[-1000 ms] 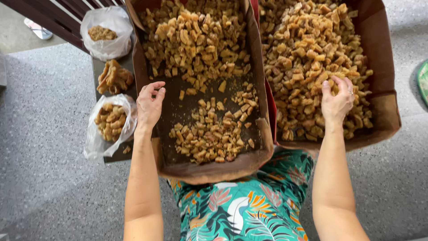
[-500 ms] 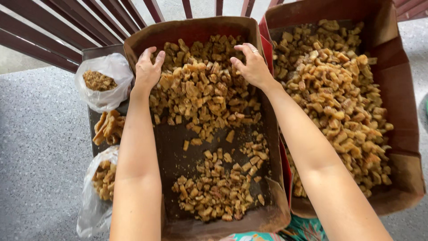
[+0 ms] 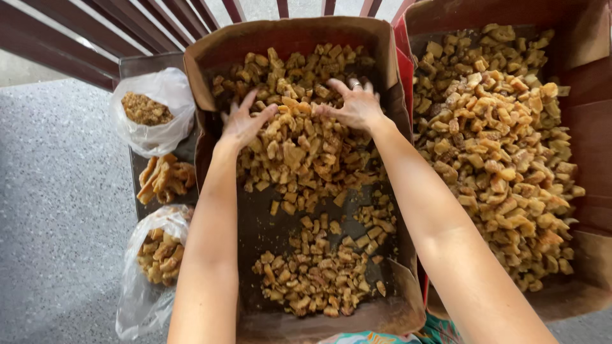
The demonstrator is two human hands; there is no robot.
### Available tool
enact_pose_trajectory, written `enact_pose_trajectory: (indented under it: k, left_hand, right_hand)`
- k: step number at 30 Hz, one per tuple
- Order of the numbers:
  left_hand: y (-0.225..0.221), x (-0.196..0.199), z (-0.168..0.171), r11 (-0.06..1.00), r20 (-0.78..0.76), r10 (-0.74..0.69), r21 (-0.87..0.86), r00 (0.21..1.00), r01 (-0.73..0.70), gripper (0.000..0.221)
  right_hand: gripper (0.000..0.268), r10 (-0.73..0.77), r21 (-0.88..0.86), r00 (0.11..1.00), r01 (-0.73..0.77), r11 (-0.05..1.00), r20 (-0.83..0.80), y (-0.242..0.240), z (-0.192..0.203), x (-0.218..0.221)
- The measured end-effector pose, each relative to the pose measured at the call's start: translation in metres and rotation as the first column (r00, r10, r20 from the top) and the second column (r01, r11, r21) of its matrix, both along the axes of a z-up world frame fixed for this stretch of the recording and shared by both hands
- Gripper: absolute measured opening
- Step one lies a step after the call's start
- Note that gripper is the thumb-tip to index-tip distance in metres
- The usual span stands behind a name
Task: The person repeatedly scoops dried fruit pieces from a cardboard box with both hands, inspects them, and transfers them to a second box. The person occasionally spreads the pieces within the boxes to access more items.
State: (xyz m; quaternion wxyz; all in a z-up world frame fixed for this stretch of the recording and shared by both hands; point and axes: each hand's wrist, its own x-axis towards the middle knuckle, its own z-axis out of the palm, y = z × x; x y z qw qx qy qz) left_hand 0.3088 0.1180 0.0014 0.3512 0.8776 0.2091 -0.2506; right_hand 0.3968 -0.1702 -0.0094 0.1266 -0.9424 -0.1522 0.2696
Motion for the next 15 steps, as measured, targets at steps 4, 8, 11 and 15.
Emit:
enact_pose_trajectory:
  k: [4, 8, 11, 15]
  left_hand:
    - [-0.03, -0.069, 0.007, 0.992, -0.06, -0.081, -0.099, 0.995, 0.075, 0.095]
    - [-0.056, -0.156, 0.0, 0.969, 0.126, -0.178, -0.149, 0.976, 0.196, 0.081]
    - [-0.076, -0.212, -0.004, 0.958, 0.178, -0.243, -0.108, 0.954, 0.264, 0.071]
    - [-0.093, -0.26, 0.017, 0.96, 0.304, -0.227, -0.092, 0.925, 0.266, 0.061]
  right_hand:
    - [0.102, 0.234, -0.097, 0.972, -0.237, 0.967, -0.033, 0.002, 0.012, -0.064]
    - [0.093, 0.337, -0.06, 0.94, -0.333, 0.941, 0.059, -0.015, 0.019, -0.157]
    - [0.086, 0.319, -0.019, 0.946, -0.318, 0.948, 0.054, -0.03, 0.028, -0.22]
    - [0.072, 0.258, 0.014, 0.966, -0.259, 0.966, 0.02, -0.04, 0.044, -0.273]
